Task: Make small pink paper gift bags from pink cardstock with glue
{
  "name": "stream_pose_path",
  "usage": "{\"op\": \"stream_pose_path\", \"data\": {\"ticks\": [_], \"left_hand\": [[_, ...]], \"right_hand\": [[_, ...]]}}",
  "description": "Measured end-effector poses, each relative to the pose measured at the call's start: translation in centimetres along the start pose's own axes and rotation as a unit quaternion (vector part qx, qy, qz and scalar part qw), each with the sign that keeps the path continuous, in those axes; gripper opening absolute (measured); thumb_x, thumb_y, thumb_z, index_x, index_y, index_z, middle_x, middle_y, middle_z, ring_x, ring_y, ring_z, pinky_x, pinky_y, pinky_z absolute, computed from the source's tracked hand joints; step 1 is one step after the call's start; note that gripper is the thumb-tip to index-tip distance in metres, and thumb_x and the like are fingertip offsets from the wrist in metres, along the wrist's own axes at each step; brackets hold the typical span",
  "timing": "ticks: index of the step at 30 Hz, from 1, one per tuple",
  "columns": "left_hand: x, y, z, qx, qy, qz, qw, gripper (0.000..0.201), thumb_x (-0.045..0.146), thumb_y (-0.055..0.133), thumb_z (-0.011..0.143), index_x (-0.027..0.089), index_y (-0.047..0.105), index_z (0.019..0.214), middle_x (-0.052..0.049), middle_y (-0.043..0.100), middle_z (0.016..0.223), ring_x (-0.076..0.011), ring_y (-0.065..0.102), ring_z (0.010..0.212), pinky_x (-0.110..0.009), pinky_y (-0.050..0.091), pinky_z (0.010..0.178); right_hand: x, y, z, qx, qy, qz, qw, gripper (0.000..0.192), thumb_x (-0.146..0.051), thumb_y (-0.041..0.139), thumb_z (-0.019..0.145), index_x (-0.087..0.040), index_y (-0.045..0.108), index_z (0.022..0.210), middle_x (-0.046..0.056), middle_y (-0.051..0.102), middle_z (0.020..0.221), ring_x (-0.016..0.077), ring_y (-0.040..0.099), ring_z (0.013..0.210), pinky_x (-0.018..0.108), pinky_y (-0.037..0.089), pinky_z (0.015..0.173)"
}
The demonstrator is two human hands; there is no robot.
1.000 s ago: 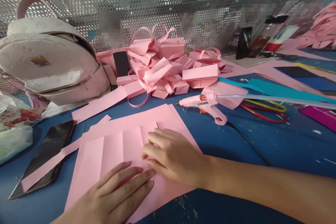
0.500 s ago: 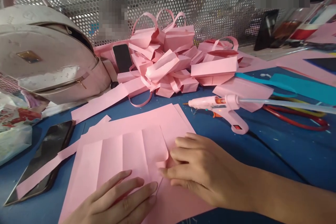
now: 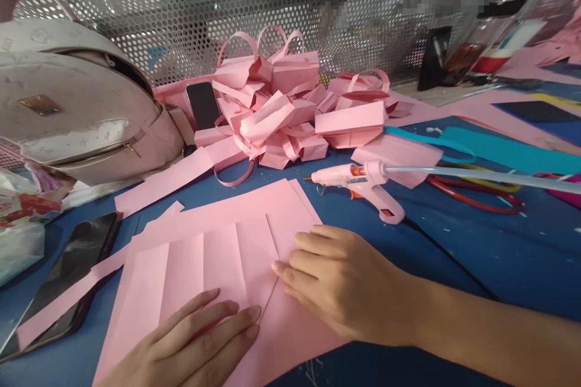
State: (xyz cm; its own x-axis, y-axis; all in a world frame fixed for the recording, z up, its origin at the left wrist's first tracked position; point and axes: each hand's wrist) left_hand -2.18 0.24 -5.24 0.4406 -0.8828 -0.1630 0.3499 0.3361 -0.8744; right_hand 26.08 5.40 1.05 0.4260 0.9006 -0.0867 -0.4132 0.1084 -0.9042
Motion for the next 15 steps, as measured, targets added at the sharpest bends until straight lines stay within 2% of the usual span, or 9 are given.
{"op": "stream_pose_path", "data": {"ticks": [5, 10, 15], "left_hand": [[-0.2, -1.0, -0.1, -0.018, 0.007, -0.006, 1.000, 0.039, 0.023, 0.038, 0.107, 0.019, 0.058, 0.140, 0.000, 0.046, 0.157, -0.0196, 0.051, 0.133, -0.044, 0.021, 0.127], [-0.1, -1.3, -0.1, -0.053, -0.017, 0.011, 0.998, 0.048, 0.040, 0.030, 0.109, 0.022, 0.048, 0.149, -0.011, 0.050, 0.152, -0.0251, 0.048, 0.138, -0.047, 0.024, 0.124], [-0.2, -1.6, 0.1, -0.052, -0.020, 0.005, 0.998, 0.058, 0.046, 0.020, 0.109, 0.014, 0.054, 0.144, -0.009, 0.048, 0.155, -0.0228, 0.048, 0.138, -0.044, 0.013, 0.127]], "right_hand": [[-0.5, 0.2, -0.2, -0.048, -0.037, 0.053, 0.997, 0.032, -0.022, 0.039, 0.107, -0.014, 0.070, 0.112, 0.005, 0.068, 0.081, 0.0182, 0.053, 0.072, 0.034, 0.039, 0.068], [-1.2, 0.2, -0.1, -0.067, -0.047, 0.091, 0.993, 0.036, -0.025, 0.036, 0.107, -0.014, 0.071, 0.111, 0.006, 0.068, 0.079, 0.0202, 0.052, 0.073, 0.034, 0.040, 0.070], [-1.8, 0.4, 0.0, -0.096, -0.055, 0.132, 0.985, 0.036, -0.024, 0.036, 0.105, -0.013, 0.070, 0.114, 0.007, 0.069, 0.083, 0.0210, 0.054, 0.074, 0.035, 0.040, 0.069]]}}
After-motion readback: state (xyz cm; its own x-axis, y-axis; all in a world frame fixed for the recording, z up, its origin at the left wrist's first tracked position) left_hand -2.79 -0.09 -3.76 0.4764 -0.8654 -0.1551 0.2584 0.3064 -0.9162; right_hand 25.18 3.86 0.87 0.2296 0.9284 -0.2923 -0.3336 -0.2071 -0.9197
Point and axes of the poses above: each hand's wrist, its own z-axis towards the middle knuckle, its own y-axis out of the palm, x = y × z
